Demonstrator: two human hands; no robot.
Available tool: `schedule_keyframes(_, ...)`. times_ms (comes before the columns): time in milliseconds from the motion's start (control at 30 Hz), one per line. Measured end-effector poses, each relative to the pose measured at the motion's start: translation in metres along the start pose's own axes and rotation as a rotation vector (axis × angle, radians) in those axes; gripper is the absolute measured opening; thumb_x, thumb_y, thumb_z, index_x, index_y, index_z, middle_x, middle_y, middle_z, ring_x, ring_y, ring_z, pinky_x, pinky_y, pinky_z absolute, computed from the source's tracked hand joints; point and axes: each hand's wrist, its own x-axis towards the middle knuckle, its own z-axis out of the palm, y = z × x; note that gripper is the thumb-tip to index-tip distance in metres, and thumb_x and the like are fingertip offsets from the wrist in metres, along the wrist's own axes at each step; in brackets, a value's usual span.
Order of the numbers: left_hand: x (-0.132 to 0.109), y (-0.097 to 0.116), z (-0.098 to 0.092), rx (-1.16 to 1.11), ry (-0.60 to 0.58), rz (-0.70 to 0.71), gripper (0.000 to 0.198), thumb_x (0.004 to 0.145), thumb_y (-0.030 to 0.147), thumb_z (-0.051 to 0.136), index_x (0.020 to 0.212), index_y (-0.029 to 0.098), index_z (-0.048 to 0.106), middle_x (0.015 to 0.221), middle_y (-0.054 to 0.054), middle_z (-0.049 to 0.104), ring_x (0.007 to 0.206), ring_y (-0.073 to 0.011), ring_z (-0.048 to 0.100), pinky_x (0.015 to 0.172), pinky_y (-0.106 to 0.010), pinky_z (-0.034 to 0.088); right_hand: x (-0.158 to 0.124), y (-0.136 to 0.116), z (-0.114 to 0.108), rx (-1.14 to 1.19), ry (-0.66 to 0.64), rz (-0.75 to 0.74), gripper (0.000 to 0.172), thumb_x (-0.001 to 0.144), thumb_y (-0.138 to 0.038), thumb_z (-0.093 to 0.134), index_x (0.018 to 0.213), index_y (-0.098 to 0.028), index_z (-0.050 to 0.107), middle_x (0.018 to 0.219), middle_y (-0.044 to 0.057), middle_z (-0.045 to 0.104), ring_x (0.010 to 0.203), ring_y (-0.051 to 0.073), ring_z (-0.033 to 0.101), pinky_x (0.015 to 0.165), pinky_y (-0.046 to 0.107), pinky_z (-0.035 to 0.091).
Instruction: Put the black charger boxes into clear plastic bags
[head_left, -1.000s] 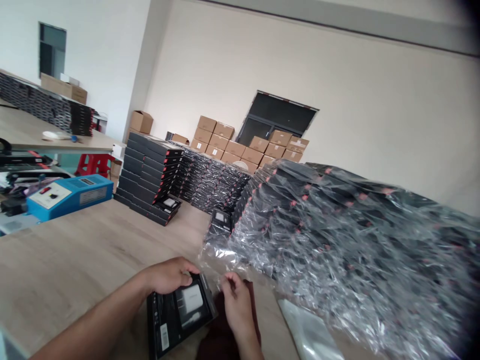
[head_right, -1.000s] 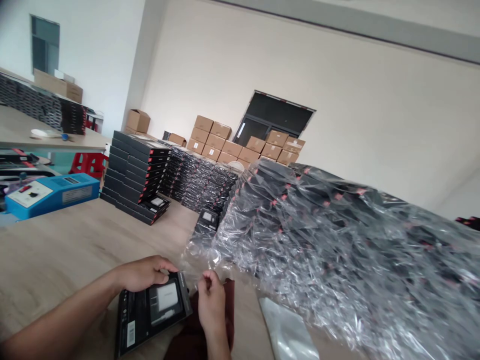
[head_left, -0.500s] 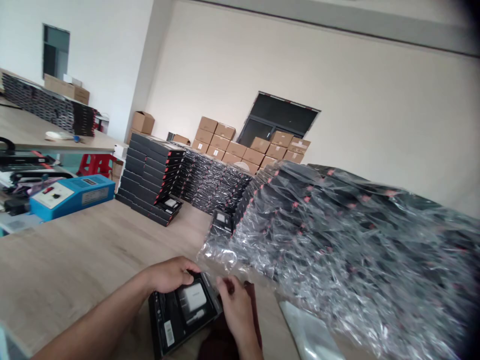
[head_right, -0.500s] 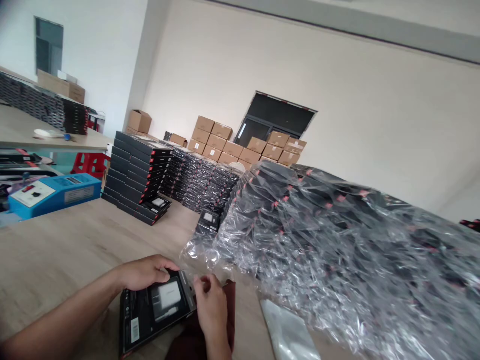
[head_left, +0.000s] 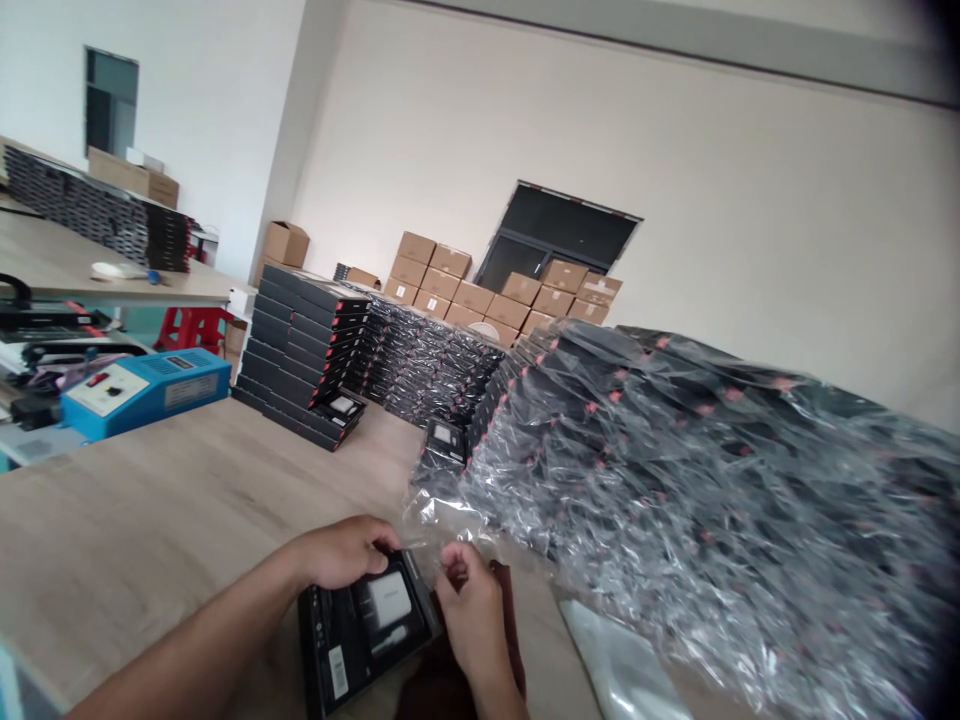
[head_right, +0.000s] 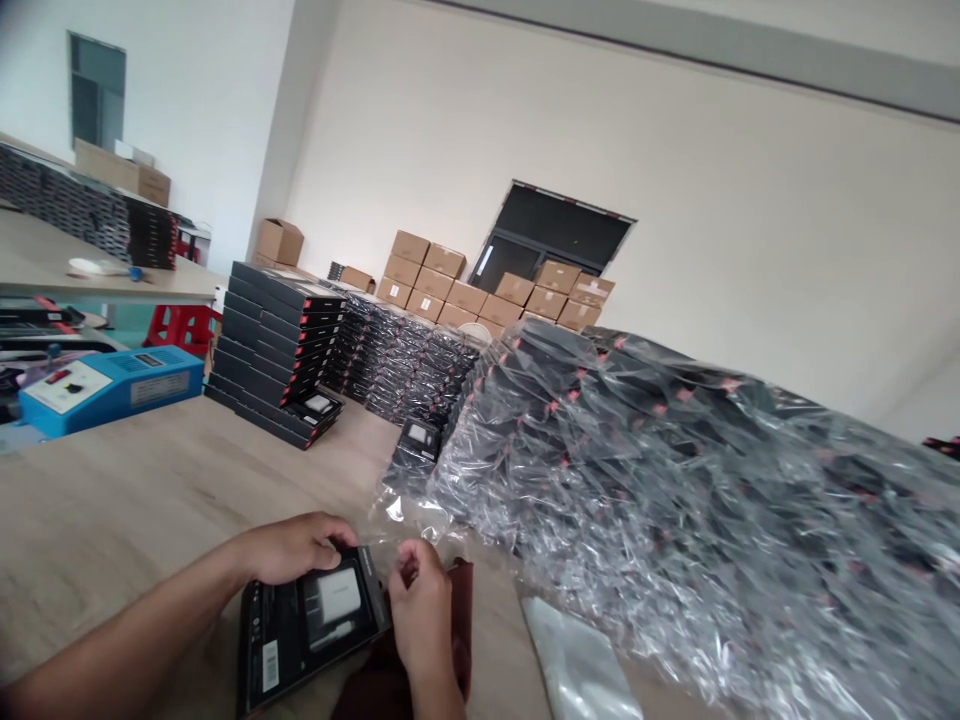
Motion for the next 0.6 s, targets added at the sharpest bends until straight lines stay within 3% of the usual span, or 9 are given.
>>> schedule_keyframes(167, 0.001, -0.002, 0.002, -0.054, 0.019, 0.014, 0.044, 0.069, 0.019, 0.051, 0.111, 0.016, 0.063, 0.108, -0.004, 0.067, 0.099, -0.0204, 0.059, 0.086, -0.027, 0.042, -0.002, 0.003, -0.003, -0.115, 0.084, 0.043, 0.007, 0.072, -0.025, 0.05, 0.072, -0.022, 0.057, 0.07, 0.001, 0.063, 0.066, 0.018, 0.059, 0.065, 0.027, 0.043)
schedule_keyframes(333, 0.001, -0.001, 0.0, -0.061, -0.013, -0.009, 0.043, 0.07, 0.02, 0.051, 0.111, 0.018, 0.065, 0.11, -0.002, 0.067, 0.1, -0.0197, 0.059, 0.085, -0.025, 0.043, -0.001, 0.006, -0.005, -0.15, 0.013, 0.131, 0.008, 0.072, -0.029, 0.053, 0.066, -0.024, 0.055, 0.059, -0.001, 0.062, 0.054, 0.017, 0.059, 0.056, 0.026, 0.04)
schedule_keyframes(600, 0.007, -0.006, 0.0, -0.128, 0.101, 0.002, 0.045, 0.072, 0.024, 0.053, 0.114, 0.015, 0.064, 0.113, -0.005, 0.067, 0.1, -0.0229, 0.06, 0.089, -0.03, 0.043, 0.003, 0.004, -0.012, 0.02, 0.122, 0.205, 0.022, 0.071, -0.041, 0.057, 0.064, -0.021, 0.056, 0.061, -0.001, 0.06, 0.058, 0.017, 0.056, 0.06, 0.026, 0.042)
